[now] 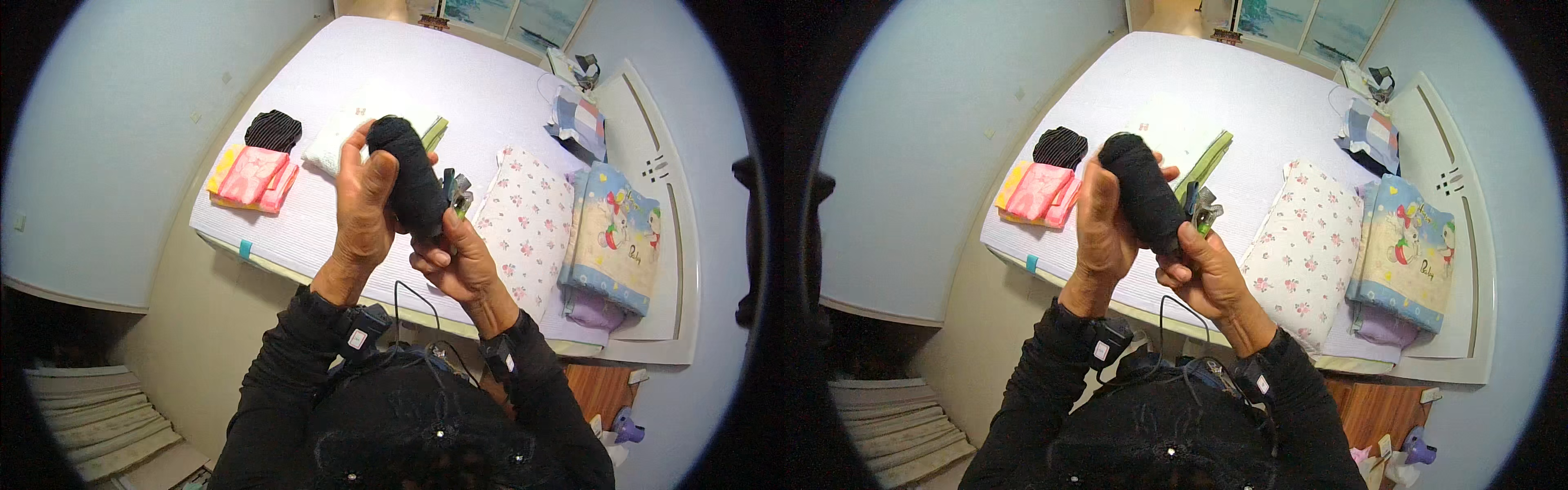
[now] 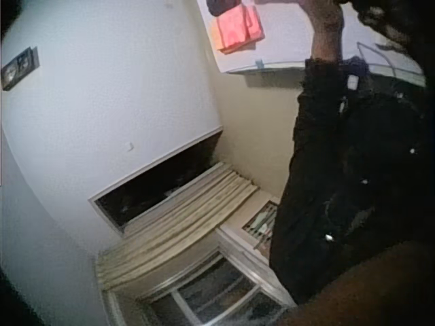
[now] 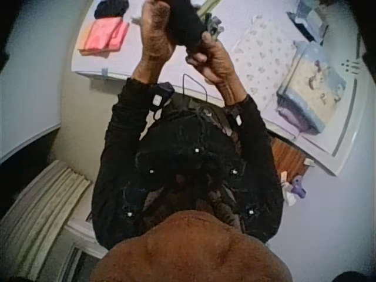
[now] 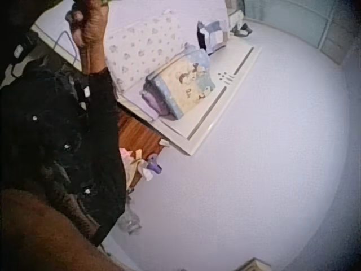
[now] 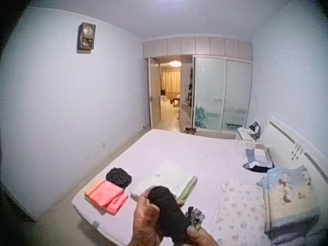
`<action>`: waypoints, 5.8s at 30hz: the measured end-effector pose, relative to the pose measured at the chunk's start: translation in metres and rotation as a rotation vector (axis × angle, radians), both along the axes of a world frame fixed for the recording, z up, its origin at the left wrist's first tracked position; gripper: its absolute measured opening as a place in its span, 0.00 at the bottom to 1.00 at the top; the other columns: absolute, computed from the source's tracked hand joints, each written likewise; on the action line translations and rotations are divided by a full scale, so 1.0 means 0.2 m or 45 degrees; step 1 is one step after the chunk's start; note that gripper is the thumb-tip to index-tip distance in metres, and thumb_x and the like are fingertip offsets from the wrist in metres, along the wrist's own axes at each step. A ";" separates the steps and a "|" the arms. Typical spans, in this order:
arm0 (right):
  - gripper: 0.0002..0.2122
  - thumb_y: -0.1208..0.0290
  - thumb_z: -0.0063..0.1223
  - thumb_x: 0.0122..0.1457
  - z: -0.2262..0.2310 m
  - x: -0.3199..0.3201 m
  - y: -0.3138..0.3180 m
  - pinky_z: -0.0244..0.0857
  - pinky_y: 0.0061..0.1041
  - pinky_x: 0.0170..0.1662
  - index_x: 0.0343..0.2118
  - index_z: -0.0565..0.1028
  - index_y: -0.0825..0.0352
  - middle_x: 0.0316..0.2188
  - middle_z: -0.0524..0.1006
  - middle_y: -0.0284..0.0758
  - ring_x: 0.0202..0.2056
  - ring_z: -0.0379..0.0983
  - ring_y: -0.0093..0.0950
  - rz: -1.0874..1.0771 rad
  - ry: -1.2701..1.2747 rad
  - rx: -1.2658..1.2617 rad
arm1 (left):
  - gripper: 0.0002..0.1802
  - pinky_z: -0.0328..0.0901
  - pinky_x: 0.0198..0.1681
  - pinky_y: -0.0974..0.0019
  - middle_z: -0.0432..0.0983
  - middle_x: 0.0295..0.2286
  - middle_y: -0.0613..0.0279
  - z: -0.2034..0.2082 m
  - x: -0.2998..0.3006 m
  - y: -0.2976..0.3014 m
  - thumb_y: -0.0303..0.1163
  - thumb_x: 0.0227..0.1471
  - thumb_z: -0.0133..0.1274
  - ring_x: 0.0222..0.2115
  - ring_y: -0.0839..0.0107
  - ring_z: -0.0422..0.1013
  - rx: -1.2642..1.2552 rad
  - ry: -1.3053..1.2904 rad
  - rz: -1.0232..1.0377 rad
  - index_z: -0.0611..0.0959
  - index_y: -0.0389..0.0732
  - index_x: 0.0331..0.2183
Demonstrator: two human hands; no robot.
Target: The person opens a drawer, removes a folded black cloth, places it back, and then retrieves a green flashlight. They inspect the flashlight by turning it on and off, then walk through the room while holding it.
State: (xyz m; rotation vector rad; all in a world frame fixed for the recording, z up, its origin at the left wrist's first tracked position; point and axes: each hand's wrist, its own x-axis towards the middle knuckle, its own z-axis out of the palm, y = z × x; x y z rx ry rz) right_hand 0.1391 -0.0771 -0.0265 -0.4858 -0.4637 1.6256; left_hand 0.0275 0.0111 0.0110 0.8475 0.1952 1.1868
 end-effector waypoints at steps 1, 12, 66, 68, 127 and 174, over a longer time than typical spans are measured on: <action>0.17 0.55 0.47 0.63 0.00 0.00 0.00 0.54 0.17 0.24 0.42 0.68 0.66 0.28 0.71 0.27 0.18 0.59 0.12 0.015 0.076 0.005 | 0.38 0.76 0.38 0.65 0.72 0.39 0.53 0.00 0.00 -0.01 0.48 0.48 0.60 0.39 0.66 0.74 0.024 0.080 -0.049 0.61 0.38 0.51; 0.15 0.55 0.51 0.61 0.01 -0.01 0.00 0.56 0.17 0.24 0.37 0.69 0.62 0.25 0.69 0.25 0.20 0.61 0.14 0.011 0.145 -0.074 | 0.30 0.68 0.35 0.75 0.68 0.34 0.62 0.00 0.02 -0.07 0.43 0.52 0.59 0.33 0.78 0.68 0.105 0.478 0.098 0.65 0.34 0.46; 0.22 0.55 0.60 0.55 -0.04 -0.28 0.06 0.55 0.15 0.22 0.42 0.66 0.66 0.26 0.68 0.25 0.19 0.57 0.14 -0.095 -0.493 -0.146 | 0.25 0.74 0.32 0.68 0.74 0.32 0.57 -0.15 -0.24 0.03 0.49 0.56 0.52 0.30 0.69 0.75 -0.079 0.088 0.203 0.69 0.38 0.42; 0.13 0.64 0.57 0.56 -0.05 -0.28 0.08 0.56 0.18 0.21 0.33 0.69 0.68 0.20 0.66 0.27 0.18 0.60 0.17 -0.085 -0.622 -0.257 | 0.24 0.74 0.34 0.65 0.74 0.34 0.55 -0.19 -0.26 0.04 0.47 0.57 0.51 0.32 0.65 0.76 -0.121 0.067 0.202 0.68 0.39 0.44; 0.17 0.63 0.59 0.51 -0.40 0.28 -2.66 0.65 0.24 0.25 0.37 0.70 0.70 0.26 0.73 0.34 0.23 0.69 0.20 -1.674 -0.496 -1.301 | 0.26 0.69 0.43 0.63 0.73 0.38 0.59 -0.72 1.16 -2.29 0.34 0.49 0.60 0.36 0.68 0.72 -0.276 1.093 -2.206 0.70 0.35 0.47; 0.13 0.60 0.62 0.53 -1.96 0.22 -4.05 0.65 0.27 0.32 0.31 0.70 0.61 0.24 0.74 0.33 0.29 0.74 0.26 -2.400 1.337 -0.762 | 0.38 0.65 0.50 0.54 0.70 0.49 0.52 -1.19 0.77 -2.72 0.47 0.43 0.60 0.47 0.60 0.69 -0.582 1.607 -2.150 0.69 0.40 0.53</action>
